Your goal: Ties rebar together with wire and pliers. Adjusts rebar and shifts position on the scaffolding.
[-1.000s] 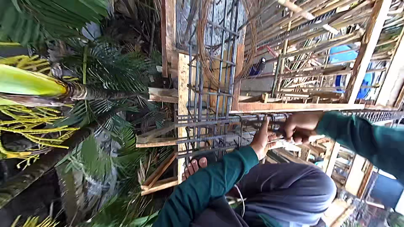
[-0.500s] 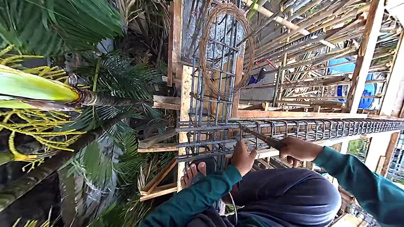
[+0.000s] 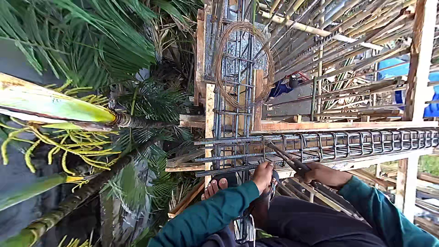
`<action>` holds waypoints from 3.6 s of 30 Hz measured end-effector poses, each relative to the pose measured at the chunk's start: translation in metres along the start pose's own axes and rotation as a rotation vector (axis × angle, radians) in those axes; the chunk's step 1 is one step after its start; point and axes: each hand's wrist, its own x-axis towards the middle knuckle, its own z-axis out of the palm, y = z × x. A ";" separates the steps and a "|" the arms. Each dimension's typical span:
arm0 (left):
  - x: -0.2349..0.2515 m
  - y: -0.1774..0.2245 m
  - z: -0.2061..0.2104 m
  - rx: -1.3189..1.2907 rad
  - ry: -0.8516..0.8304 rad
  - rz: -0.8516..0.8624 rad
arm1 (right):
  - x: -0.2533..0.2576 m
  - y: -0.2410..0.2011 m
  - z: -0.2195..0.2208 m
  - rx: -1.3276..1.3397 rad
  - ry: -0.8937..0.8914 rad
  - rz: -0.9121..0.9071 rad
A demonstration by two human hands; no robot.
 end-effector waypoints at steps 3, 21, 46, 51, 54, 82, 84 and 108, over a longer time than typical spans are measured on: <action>-0.004 -0.002 -0.008 0.111 0.035 0.045 | 0.008 0.027 0.009 0.219 -0.077 -0.088; -0.020 -0.003 -0.029 0.459 0.010 0.174 | 0.004 0.038 0.057 0.346 0.009 -0.270; -0.007 -0.008 -0.004 0.448 -0.160 0.055 | 0.016 0.047 0.079 0.545 0.031 -0.258; -0.001 -0.011 -0.005 0.529 -0.184 0.053 | 0.019 0.048 0.083 0.520 0.038 -0.310; 0.007 -0.015 -0.008 0.623 -0.188 0.047 | 0.020 0.049 0.084 0.514 0.034 -0.343; -0.021 -0.020 0.004 0.645 -0.339 0.106 | 0.021 0.078 0.058 0.375 0.067 -0.029; -0.036 -0.021 -0.007 0.569 -0.336 0.161 | 0.015 0.099 0.055 0.125 0.258 -0.084; -0.064 -0.007 -0.102 0.228 0.316 0.510 | 0.086 0.117 0.053 0.607 0.966 -0.768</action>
